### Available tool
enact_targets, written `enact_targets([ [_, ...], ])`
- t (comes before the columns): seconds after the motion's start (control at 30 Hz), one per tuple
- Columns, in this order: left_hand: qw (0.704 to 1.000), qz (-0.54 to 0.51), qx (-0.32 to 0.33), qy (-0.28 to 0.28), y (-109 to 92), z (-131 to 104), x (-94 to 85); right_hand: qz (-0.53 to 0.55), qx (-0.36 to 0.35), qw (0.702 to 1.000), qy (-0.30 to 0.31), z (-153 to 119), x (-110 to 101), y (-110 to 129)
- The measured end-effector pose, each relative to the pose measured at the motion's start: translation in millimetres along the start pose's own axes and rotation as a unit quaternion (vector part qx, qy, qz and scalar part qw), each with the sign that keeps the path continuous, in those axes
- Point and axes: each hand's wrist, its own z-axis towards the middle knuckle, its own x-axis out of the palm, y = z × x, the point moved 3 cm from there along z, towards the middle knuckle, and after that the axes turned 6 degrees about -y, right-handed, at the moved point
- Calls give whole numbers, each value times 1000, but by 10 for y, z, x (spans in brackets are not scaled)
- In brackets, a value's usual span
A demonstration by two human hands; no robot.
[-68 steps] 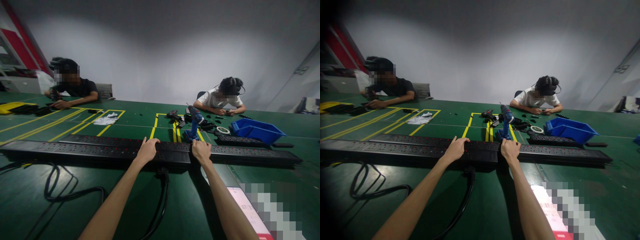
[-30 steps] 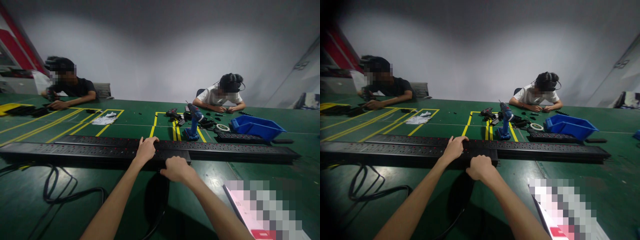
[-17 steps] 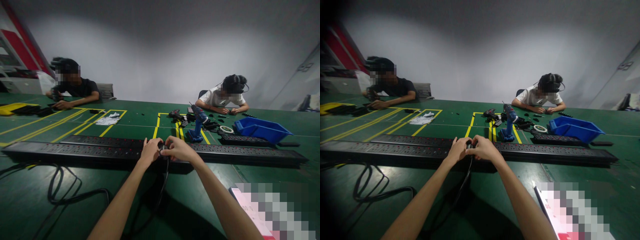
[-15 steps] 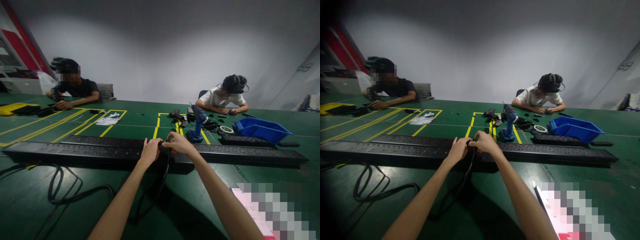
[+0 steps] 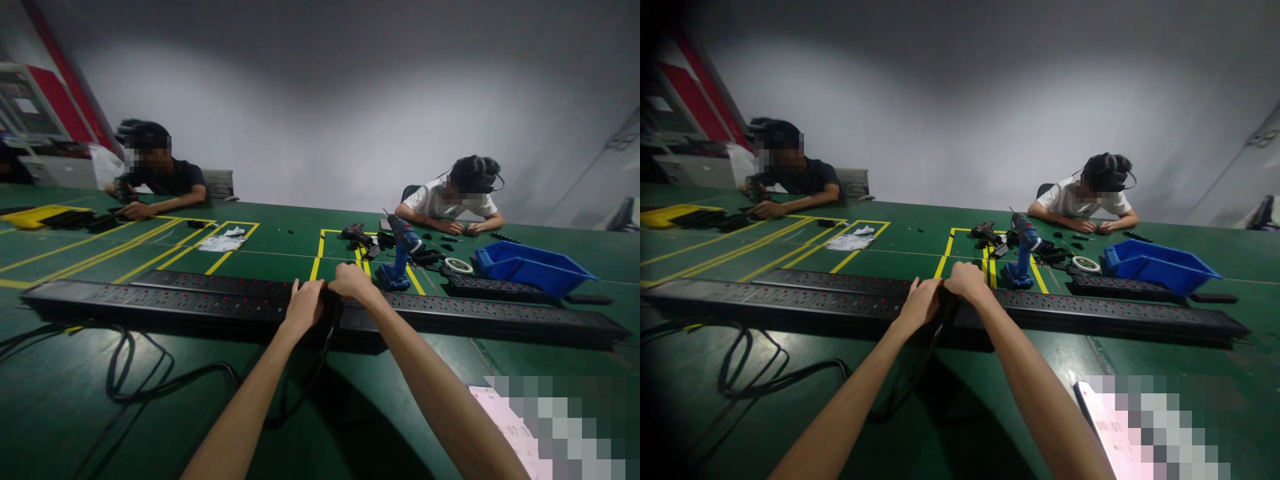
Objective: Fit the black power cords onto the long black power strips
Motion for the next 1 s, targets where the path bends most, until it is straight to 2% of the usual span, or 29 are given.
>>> enact_targets([
  [0.2, 1000, 1, 0, -3, 28, 16, 54, -7, -1, 1000, 12, -58, -37, 51],
  [0.43, 1000, 15, -1, 1, 37, 32, 98, -25, -37, 998, -50, -117, 26, 226],
  [0.63, 1000, 8, 12, -7, 34, 12, 79, 22, 20, 999, -13, -90, 110, 80],
  [0.77, 1000, 11, 15, -7, 37, 8, 74, 35, 26, 999, 13, 11, 167, 9],
  [0.83, 1000, 15, 7, -8, 42, 19, 87, 53, 30, 998, 26, 81, 241, 24],
  [1.0, 999, 18, -29, -5, 57, 52, 126, 103, 74, 992, 7, 209, 475, 45],
])
